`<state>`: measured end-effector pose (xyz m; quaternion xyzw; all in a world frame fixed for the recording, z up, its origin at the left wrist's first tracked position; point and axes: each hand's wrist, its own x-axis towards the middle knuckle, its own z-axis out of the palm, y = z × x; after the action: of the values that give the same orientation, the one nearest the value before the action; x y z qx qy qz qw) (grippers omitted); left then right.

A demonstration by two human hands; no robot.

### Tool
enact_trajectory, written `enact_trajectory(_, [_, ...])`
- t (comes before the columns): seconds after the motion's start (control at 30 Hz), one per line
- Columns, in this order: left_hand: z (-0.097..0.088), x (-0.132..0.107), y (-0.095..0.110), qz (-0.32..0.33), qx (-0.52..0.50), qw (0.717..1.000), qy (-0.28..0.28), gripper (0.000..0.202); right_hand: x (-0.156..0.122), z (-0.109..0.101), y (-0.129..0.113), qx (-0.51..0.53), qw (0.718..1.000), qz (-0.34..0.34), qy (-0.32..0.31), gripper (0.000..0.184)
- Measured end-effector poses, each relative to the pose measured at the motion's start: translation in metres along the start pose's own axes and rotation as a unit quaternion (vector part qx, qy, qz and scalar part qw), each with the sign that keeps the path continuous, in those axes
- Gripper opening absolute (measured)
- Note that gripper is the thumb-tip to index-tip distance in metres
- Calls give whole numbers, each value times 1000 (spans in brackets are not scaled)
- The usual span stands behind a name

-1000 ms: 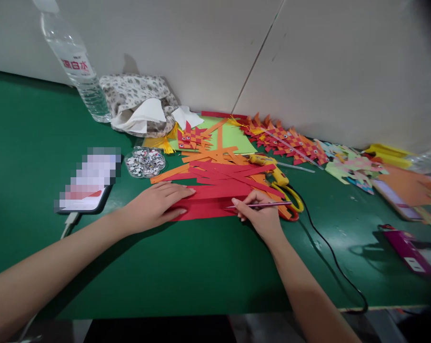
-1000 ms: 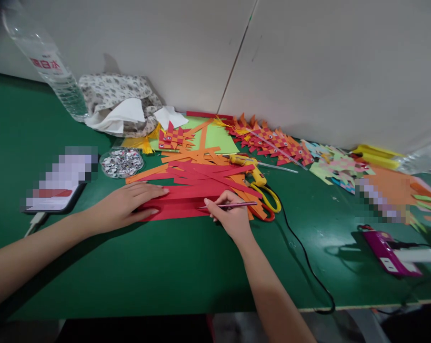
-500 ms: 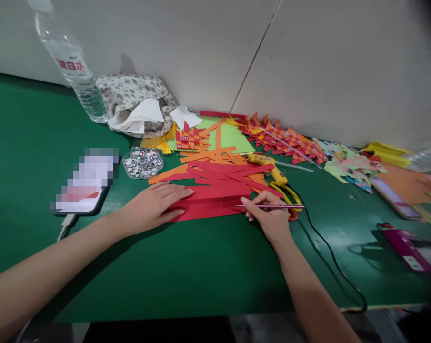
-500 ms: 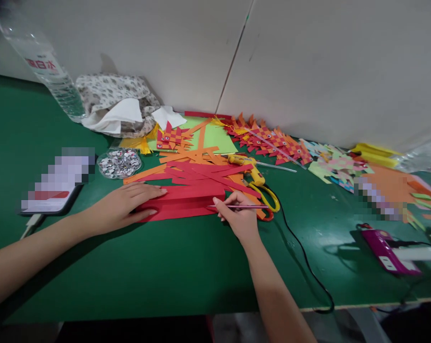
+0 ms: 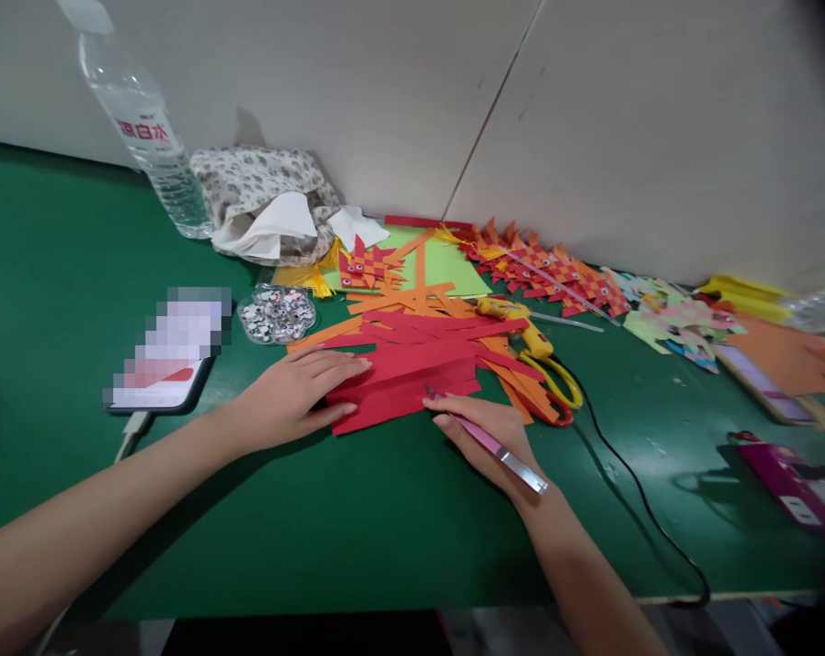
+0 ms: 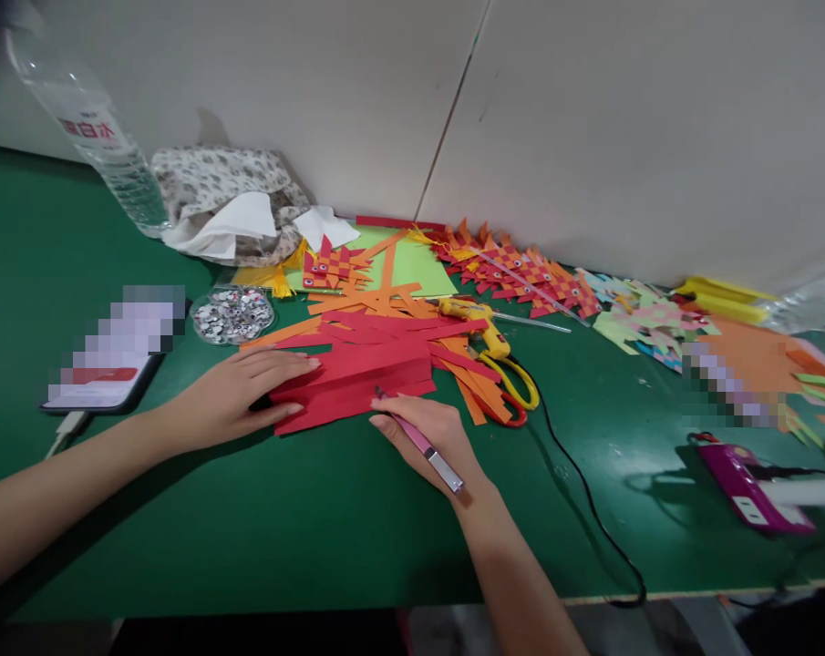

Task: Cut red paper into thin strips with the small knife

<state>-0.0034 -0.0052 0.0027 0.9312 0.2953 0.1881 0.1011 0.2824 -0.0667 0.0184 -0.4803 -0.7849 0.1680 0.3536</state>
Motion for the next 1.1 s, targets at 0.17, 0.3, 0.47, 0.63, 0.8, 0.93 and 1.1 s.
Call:
enact_trajectory(0.17, [-4,-1,1,-7,-3,1000,-17,53,-3,-1,5,-15,999,-29,43,15])
enact_trajectory(0.3, [-3,-1,1,-3,0,1000,-22,51,-1,-1,-1,15,996,-34,84,20])
enact_trajectory(0.47, [-2,-1,2,3,-4,1000,-18,50,7,1,-12,36,992,30,117,31])
enact_trajectory(0.63, [-2,-1,2,4,-1,1000,-18,53,17,6,-16,122,976,160,79,30])
enact_trajectory(0.8, [-2,-1,1,3,8,1000,-9,49,24,16,-15,223,944,240,40,37])
enact_trajectory(0.93, [-1,-2,0,7,7,1000,-5,45,32,24,-17,235,949,212,8,27])
enact_trajectory(1.1, [-3,-3,-1,6,-12,1000,-4,51,42,34,-15,277,934,225,-15,30])
